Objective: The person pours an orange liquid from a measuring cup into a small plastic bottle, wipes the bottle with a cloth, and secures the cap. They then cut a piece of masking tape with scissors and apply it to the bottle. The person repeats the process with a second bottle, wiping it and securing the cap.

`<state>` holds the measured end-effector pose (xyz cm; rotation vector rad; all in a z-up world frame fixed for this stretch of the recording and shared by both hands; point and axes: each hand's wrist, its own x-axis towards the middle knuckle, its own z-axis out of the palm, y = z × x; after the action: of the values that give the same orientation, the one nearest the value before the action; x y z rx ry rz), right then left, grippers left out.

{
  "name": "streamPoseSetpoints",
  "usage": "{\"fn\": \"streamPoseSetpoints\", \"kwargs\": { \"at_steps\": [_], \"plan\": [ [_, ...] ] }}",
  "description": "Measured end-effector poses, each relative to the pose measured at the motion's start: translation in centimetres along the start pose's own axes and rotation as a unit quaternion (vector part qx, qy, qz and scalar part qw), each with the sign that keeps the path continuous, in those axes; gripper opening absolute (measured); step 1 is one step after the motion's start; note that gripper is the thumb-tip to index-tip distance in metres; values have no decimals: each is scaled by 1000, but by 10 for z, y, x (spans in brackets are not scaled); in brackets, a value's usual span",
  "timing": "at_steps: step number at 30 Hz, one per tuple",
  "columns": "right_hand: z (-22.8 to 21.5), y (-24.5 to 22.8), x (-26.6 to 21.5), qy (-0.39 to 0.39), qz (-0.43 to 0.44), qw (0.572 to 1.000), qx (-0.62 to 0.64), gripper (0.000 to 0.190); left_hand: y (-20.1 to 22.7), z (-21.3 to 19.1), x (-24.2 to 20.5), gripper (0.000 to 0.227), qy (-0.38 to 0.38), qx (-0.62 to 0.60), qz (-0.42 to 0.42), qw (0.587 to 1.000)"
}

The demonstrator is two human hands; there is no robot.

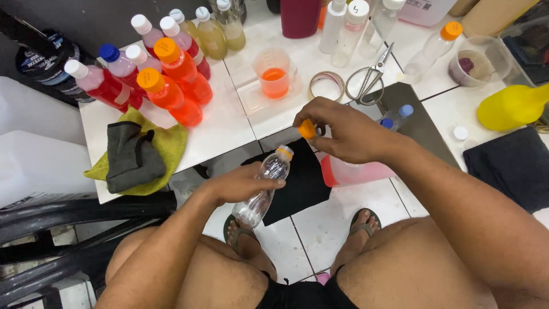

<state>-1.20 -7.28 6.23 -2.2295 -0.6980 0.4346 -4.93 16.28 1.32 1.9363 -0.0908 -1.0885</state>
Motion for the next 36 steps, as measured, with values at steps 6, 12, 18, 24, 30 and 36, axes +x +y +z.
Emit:
{"fn": "streamPoseSetpoints", "kwargs": {
  "at_steps": [6,12,18,24,30,36],
  "plan": [
    [9,19,7,-15,86,994,-58,42,-59,6,47,119,3,132,-173,976],
    [35,31,39,-26,65,987,-143,47,-19,17,41,91,-10,180,-186,966],
    [53,51,65,8,77,971,-226,45,-8,17,40,70,-40,261,-158,951],
    [75,69,74,44,25,953,-299,29,-42,13,77,58,-1,292,-114,950],
    [95,83,79,165,-104,901,-388,22,-21,3,32,65,-11,259,-127,957],
    [129,-32,132,-34,27,999,-29,28,-74,5,70,68,14,249,-57,967]
  ]
}}
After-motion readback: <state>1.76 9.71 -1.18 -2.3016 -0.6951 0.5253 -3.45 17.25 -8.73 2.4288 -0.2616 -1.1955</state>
